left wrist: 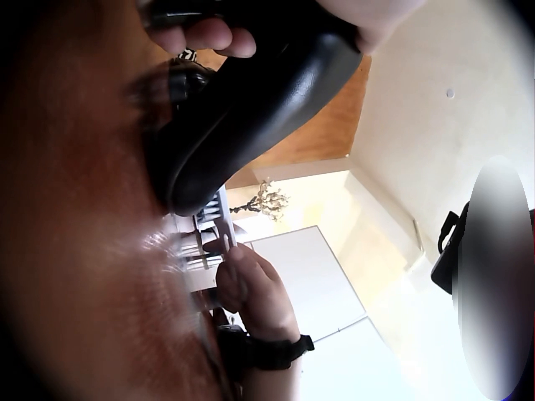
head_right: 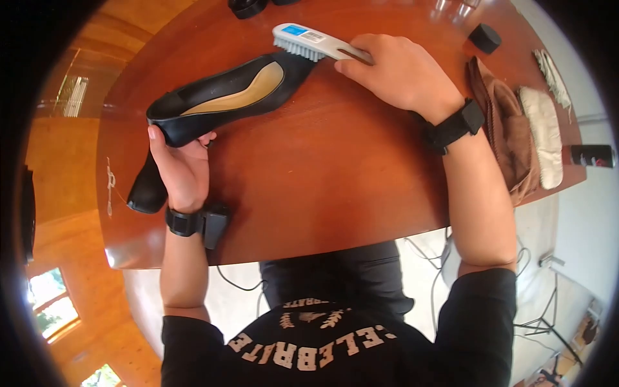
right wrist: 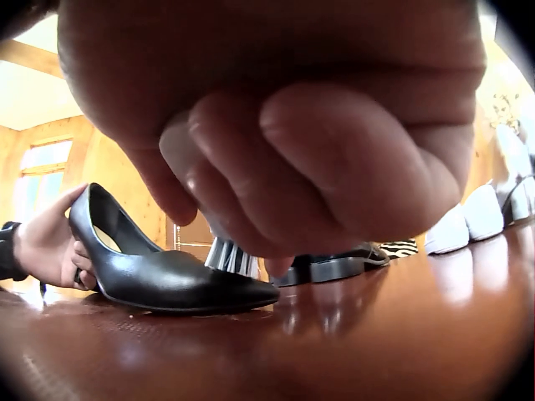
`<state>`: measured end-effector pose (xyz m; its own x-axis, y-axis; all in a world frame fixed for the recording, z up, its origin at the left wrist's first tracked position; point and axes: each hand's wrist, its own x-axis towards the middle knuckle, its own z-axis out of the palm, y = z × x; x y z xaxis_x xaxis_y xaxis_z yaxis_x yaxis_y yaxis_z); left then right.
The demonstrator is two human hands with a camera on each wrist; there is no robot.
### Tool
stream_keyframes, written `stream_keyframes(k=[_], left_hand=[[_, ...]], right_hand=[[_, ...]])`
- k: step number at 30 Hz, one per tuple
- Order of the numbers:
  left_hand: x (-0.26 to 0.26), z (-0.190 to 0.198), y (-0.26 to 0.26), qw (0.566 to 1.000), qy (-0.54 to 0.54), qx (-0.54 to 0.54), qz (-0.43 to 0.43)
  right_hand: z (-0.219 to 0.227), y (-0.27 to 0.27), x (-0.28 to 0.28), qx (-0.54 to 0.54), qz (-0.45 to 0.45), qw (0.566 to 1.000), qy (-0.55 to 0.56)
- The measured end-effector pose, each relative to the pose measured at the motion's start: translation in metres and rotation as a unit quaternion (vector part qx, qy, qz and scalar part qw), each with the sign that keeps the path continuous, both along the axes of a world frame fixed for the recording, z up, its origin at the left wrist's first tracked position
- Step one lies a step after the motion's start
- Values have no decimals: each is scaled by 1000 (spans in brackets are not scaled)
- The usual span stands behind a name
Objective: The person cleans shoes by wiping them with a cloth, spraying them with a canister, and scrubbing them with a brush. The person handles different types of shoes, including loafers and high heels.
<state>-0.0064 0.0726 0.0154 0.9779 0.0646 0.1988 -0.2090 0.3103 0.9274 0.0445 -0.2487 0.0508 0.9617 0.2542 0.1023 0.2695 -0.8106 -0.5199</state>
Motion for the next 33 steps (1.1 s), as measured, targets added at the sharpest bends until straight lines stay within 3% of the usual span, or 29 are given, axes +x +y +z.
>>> stream_keyframes(k=[8,11,16,23,33], left_hand=[[-2,-1,-2,999,7,-1,-39],[0,-6,6,997,12,28,-77],[-6,2,-2,996,78,-4,-49],[-7,6,-3,995,88,13,-52],[-4,2,1,995,64,11,-78]], right_hand=[[-6,-5,9,-17,-74,996,-46],[-7,-3,8,14,-47,997,-65],[-1,3,3,53,26,998,-15],[-2,-5,9,-8,-59,998,13],[-1,-2,8,-13,-17,1000,10]])
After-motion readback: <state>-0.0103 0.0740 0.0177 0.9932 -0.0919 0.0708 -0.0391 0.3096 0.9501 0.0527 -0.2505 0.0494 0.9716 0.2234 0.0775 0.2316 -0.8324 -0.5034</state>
